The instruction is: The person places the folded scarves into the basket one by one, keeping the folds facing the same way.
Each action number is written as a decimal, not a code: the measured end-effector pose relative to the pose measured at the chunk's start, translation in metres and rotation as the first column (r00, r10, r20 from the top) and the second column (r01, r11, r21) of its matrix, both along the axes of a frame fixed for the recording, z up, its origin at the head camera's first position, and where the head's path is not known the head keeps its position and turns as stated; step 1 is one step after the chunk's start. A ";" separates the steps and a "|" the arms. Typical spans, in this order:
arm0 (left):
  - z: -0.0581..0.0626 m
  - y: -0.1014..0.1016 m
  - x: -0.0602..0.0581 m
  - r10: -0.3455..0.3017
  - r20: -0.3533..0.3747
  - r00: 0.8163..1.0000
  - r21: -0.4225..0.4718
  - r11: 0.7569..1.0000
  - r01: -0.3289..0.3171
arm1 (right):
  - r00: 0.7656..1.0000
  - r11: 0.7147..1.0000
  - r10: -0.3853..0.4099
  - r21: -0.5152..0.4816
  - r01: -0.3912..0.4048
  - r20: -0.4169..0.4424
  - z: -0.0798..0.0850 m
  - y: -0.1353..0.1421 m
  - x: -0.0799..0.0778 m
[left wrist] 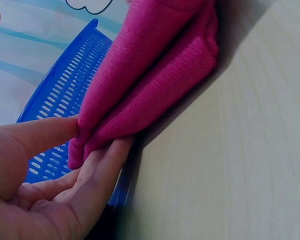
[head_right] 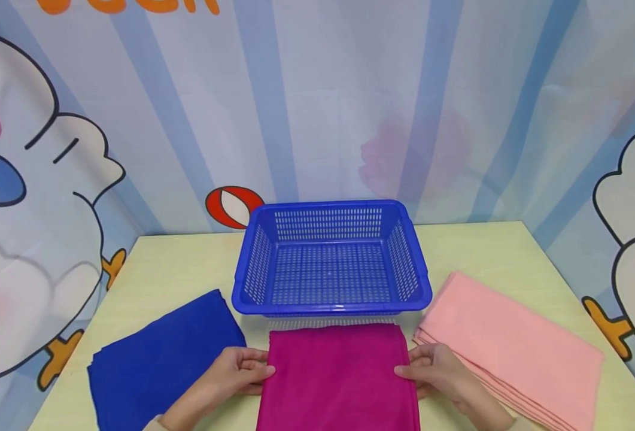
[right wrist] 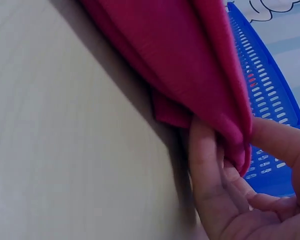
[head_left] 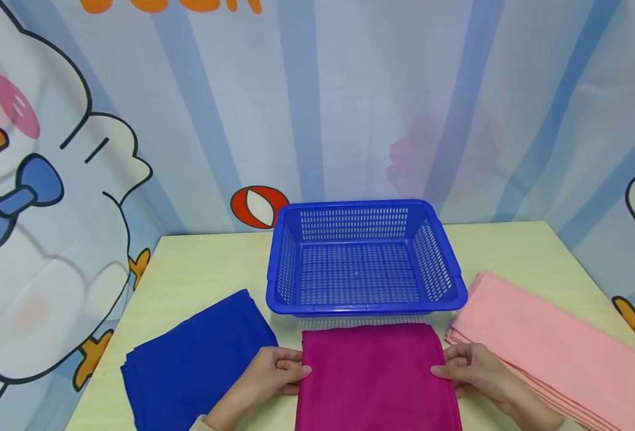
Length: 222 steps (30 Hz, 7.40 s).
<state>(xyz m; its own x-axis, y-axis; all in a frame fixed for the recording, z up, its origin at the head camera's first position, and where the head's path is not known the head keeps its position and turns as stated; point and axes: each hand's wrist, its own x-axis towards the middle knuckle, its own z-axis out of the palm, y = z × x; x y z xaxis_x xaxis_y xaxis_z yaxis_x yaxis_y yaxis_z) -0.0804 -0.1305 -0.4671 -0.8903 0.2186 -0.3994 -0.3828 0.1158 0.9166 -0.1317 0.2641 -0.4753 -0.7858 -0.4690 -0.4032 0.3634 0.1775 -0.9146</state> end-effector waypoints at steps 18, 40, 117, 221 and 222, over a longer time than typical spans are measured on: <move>-0.001 0.004 0.003 0.002 -0.016 1.000 -0.057 0.998 -0.003 | 0.999 0.997 -0.024 -0.072 0.027 0.034 -0.006 0.001 0.004; -0.002 0.005 0.002 0.003 -0.053 0.999 0.019 1.000 -0.002 | 1.000 0.976 -0.011 -0.219 0.010 0.000 -0.007 0.002 0.011; 0.069 -0.003 0.029 0.021 -0.066 0.998 0.135 0.991 -0.012 | 0.999 0.957 0.002 -0.291 0.010 0.040 0.057 0.006 0.041; 0.162 -0.021 -0.040 0.056 -0.226 0.972 0.131 0.991 -0.026 | 0.983 0.988 0.001 -0.154 -0.030 -0.183 0.175 -0.007 -0.059; 0.162 -0.022 -0.042 0.056 -0.226 0.973 0.127 0.992 -0.028 | 0.982 0.987 0.004 -0.156 -0.034 -0.189 0.176 -0.008 -0.060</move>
